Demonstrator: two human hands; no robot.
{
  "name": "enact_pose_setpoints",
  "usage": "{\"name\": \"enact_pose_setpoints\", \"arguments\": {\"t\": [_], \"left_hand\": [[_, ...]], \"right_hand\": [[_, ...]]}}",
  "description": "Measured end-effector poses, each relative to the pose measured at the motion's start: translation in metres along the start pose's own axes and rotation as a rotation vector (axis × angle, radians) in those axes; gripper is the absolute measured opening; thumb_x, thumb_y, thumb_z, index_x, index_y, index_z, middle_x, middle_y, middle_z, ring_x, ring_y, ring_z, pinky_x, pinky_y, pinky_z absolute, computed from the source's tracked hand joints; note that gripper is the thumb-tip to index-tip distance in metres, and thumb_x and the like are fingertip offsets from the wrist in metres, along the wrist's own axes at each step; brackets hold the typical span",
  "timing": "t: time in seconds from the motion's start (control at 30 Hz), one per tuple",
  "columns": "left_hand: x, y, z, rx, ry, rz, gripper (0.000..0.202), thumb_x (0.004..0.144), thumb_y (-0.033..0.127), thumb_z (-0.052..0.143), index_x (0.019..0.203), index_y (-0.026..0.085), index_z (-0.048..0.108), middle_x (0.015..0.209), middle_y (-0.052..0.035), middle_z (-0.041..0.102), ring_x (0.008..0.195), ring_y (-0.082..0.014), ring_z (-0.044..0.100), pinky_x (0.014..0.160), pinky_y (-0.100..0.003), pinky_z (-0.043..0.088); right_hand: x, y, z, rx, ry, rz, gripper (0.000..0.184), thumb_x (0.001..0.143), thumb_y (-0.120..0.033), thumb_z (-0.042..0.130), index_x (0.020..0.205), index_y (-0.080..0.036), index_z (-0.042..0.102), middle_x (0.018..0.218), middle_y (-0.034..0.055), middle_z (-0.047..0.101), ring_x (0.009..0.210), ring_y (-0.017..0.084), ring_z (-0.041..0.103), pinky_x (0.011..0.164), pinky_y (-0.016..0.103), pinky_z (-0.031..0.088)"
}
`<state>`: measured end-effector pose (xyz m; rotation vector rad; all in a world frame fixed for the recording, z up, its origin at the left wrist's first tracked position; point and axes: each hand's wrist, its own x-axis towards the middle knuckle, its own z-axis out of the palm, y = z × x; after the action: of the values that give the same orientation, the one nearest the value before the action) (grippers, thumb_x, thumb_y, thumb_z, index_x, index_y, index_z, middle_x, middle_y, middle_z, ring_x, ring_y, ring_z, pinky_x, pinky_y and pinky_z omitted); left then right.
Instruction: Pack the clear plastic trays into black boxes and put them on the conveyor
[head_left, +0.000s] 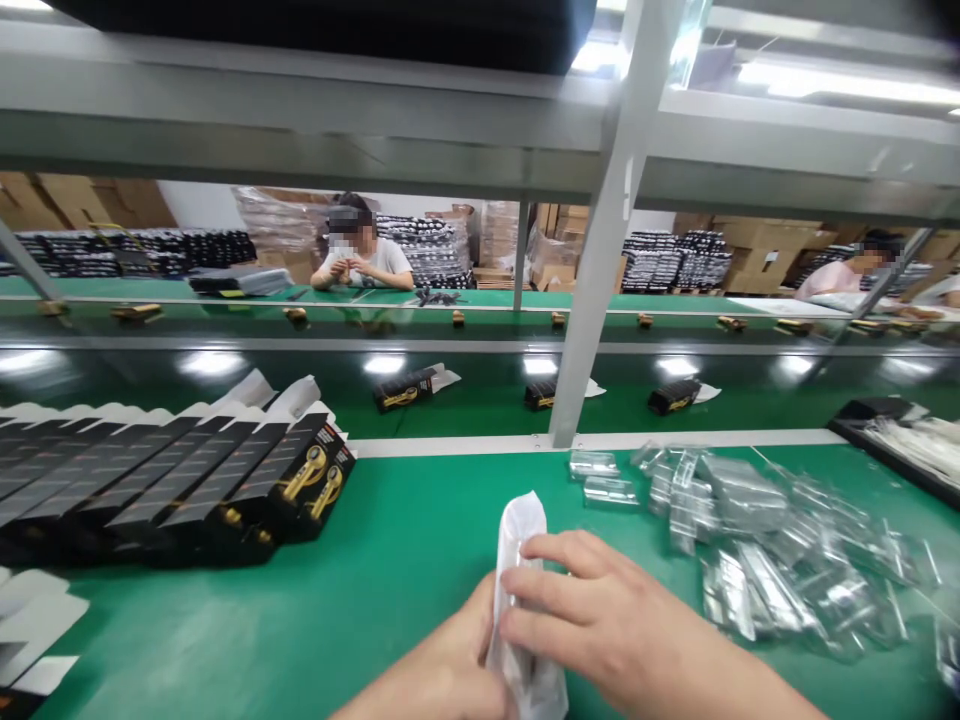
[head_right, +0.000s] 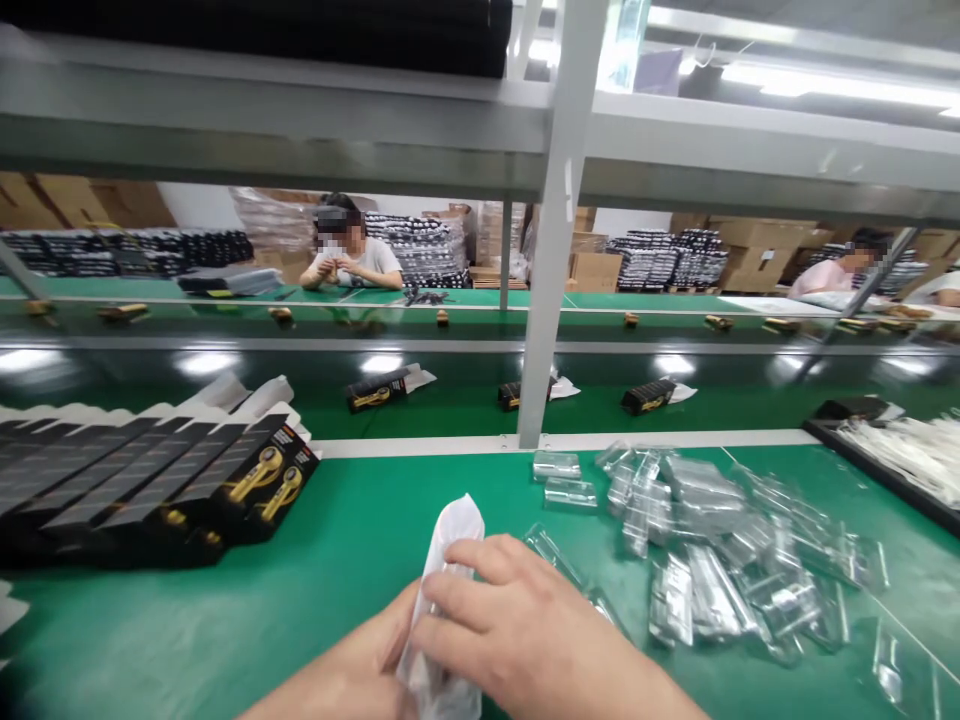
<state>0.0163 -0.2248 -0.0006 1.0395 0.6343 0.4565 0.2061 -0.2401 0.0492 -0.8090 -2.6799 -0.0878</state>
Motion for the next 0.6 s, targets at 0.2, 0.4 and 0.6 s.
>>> {"name": "enact_pose_setpoints", "arguments": {"t": [0.2,0.4,0.6], "left_hand": [[-0.004,-0.012,0.006,-0.125,-0.055,0.16,0.07,0.07,0.024,0.066,0.135,0.021,0.039,0.128,-0.009,0.05,0.128,-0.0286,0.037,0.108,-0.045,0.026],[0.008,-0.028,0.014,-0.323,0.215,0.133,0.046,0.073,0.032,0.071,0.114,0.017,0.056,0.119,-0.0122,0.059,0.119,-0.0297,0.048,0.103,-0.042,0.032],[0.016,-0.025,0.018,-0.533,0.277,0.125,0.045,0.073,0.022,0.067,0.114,0.017,0.051,0.1,-0.01,0.064,0.092,-0.0261,0.063,0.083,-0.037,0.045]], "right_hand": [[-0.008,-0.008,0.007,-0.041,0.075,-0.006,0.029,0.098,-0.023,0.038,0.124,-0.021,0.05,0.123,-0.0019,0.061,0.117,0.016,0.05,0.099,0.027,0.043],[-0.033,-0.012,0.031,0.218,0.183,0.204,0.053,0.089,-0.007,0.036,0.139,-0.022,0.028,0.146,0.0086,0.035,0.127,0.016,0.042,0.097,0.026,0.044],[-0.04,-0.018,0.063,0.549,0.494,0.908,0.037,0.094,-0.031,0.041,0.131,-0.026,0.042,0.136,0.0078,0.048,0.12,0.023,0.05,0.094,0.036,0.049]]}}
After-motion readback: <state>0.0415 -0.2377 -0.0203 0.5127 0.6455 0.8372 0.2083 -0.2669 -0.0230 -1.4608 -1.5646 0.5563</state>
